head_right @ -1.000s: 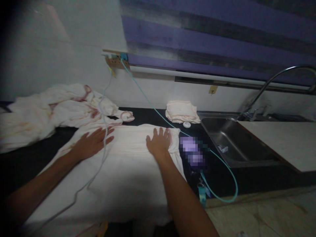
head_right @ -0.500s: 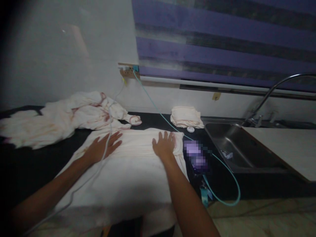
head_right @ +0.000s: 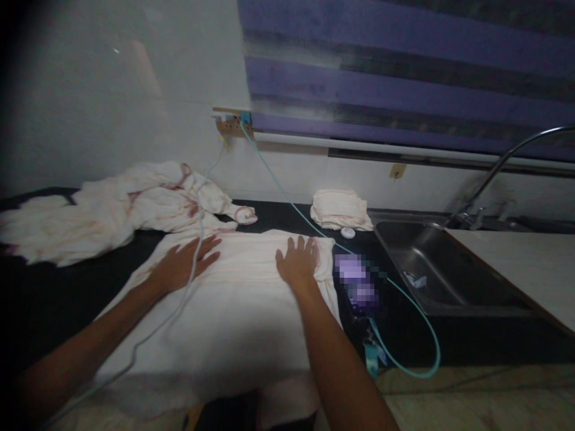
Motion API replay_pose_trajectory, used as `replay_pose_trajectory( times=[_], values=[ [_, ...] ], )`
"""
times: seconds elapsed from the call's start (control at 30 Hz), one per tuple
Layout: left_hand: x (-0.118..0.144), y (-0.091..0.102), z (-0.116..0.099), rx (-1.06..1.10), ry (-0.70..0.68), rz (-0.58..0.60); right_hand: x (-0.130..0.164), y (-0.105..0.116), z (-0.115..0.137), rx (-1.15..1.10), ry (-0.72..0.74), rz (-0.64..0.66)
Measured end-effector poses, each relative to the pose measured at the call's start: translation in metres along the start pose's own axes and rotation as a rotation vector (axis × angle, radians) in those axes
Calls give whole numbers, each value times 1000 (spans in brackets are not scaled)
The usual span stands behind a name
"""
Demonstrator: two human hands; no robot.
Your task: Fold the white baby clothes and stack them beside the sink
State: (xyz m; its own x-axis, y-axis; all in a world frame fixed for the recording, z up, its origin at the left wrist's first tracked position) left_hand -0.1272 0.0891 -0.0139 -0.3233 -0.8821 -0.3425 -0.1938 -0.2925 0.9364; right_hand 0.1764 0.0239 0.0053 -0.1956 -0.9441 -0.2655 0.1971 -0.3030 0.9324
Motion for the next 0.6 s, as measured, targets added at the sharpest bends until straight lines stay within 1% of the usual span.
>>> replay_pose_trajectory(
  times=[0.1,0.27,0.4,0.47,0.53,0.6],
  values=[
    [-1,-2,2,3,4,15,0,1,0,7,-1,3],
    [0,-6,2,20,-27,39,1,3,1,4,-1,7],
    [3,1,-4,13,0,6,3,4,1,-11,5,12],
    [4,4,-8,20,21,10,2,6,5,-38,7,12],
    [2,6,-13,33,28,39,0,17,13,-81,19,-12],
    [-1,11,-20,39,12,65,3,39,28,-131,64,-60]
  ],
)
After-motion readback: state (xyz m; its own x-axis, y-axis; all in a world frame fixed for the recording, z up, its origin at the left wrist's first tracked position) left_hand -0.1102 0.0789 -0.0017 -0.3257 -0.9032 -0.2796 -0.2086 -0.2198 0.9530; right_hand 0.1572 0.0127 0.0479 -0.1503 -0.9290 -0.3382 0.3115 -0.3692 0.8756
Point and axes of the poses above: each hand's wrist, its own x-axis away from the middle knuckle, its own y-axis out of the back of the hand, z = x × y, the point moved 10 cm from there along -x, towards the middle knuckle, and after that the axes turned 8 degrees about -z, right-handed, at the moved point
